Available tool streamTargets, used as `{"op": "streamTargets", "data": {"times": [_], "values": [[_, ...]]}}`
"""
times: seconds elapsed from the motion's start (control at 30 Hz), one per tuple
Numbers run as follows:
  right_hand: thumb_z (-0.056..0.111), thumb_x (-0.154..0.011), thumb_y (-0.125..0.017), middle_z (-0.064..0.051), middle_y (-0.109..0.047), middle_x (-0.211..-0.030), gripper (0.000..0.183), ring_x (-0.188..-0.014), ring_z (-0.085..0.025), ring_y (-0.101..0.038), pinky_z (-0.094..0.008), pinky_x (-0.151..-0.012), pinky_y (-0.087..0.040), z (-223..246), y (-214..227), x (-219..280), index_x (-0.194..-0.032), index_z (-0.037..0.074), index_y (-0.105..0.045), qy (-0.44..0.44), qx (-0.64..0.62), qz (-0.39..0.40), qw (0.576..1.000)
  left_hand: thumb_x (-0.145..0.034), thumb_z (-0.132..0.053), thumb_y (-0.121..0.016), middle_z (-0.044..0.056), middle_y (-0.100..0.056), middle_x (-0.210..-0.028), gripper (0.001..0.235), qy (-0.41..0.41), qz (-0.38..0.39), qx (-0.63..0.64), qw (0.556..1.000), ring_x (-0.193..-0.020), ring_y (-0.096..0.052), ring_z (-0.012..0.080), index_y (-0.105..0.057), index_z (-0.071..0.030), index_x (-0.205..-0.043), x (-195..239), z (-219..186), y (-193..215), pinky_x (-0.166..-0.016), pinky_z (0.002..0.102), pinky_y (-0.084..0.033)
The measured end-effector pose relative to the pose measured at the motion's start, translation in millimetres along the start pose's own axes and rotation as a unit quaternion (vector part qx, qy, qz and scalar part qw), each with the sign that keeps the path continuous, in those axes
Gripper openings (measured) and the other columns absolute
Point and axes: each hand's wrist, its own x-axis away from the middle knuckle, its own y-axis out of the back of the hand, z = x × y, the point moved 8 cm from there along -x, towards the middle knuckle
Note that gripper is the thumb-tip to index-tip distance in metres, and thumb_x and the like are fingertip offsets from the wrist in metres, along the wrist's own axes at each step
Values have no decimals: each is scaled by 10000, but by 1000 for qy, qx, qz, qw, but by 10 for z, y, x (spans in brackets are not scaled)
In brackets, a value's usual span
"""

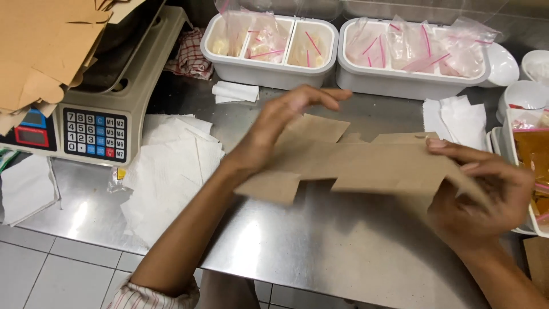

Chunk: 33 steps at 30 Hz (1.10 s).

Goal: The person assembles flat cardboard boxes by folding along pre-scored lines and pressing down the adhesive tabs to secure the flaps. The process is repeated for multiple boxes on a stainless steel countertop.

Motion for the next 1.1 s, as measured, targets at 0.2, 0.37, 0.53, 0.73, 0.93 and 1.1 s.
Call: {"op": "streamTargets", "data": {"times": [0.2,0.37,0.53,0.73,0.93,1.1], "values": [[-46,-1156,-719,-192,-568,-985,354,-862,-194,-551,-301,-725,-390,-490,240,454,-1374,-225,-505,-178,87,-87,976,-1011,-682,-301,140,-619,-1459,721,-27,-34,274,961,-1359,-616,384,-666,-99,-1225,-9,-205,337,-1249,609,-416],[109,-1156,-631,-181,-581,-1416,389,-1287,-230,-606,-328,-1081,-501,-494,111,264,-1452,-27,-419,-292,-11,-88,952,-954,-699,-262,84,-679,-1352,744,-142,-165,174,960,-1319,-641,266,-663,-115,-1180,158,-635,762,-1223,500,-467],[217,-1040,-711,-37,-694,-1269,382,-1127,-89,-669,-268,-1030,-580,-724,-37,456,-1352,162,-496,-435,-134,-131,881,-943,-669,-345,137,-725,-1237,676,-170,-321,81,928,-1198,-702,265,-667,-100,-1116,290,-665,952,-1051,361,-530],[148,-981,-673,-119,-731,-1173,293,-1004,-172,-699,-333,-873,-613,-735,-341,567,-1220,74,-521,-551,-169,-28,817,-1090,-341,-491,117,-643,-1259,293,-175,-247,-131,944,-1273,-634,253,-592,-83,-1183,156,-586,549,-1181,417,-518],[126,-909,-726,-142,-734,-1094,208,-945,-194,-700,-314,-792,-584,-778,-409,692,-1007,63,-554,-574,-157,63,801,-995,-185,-716,97,-699,-1195,192,-145,-75,-333,929,-1159,-677,290,-629,-75,-1127,49,-208,-88,-1045,434,-488],[132,-969,-671,-63,-690,-969,122,-843,-143,-651,-268,-716,-537,-690,-426,623,-1006,28,-621,-491,-130,141,850,-970,-449,-593,110,-589,-1368,468,12,111,-382,917,-1305,-540,298,-632,-133,-1313,121,540,-418,-1038,506,-398]]}}
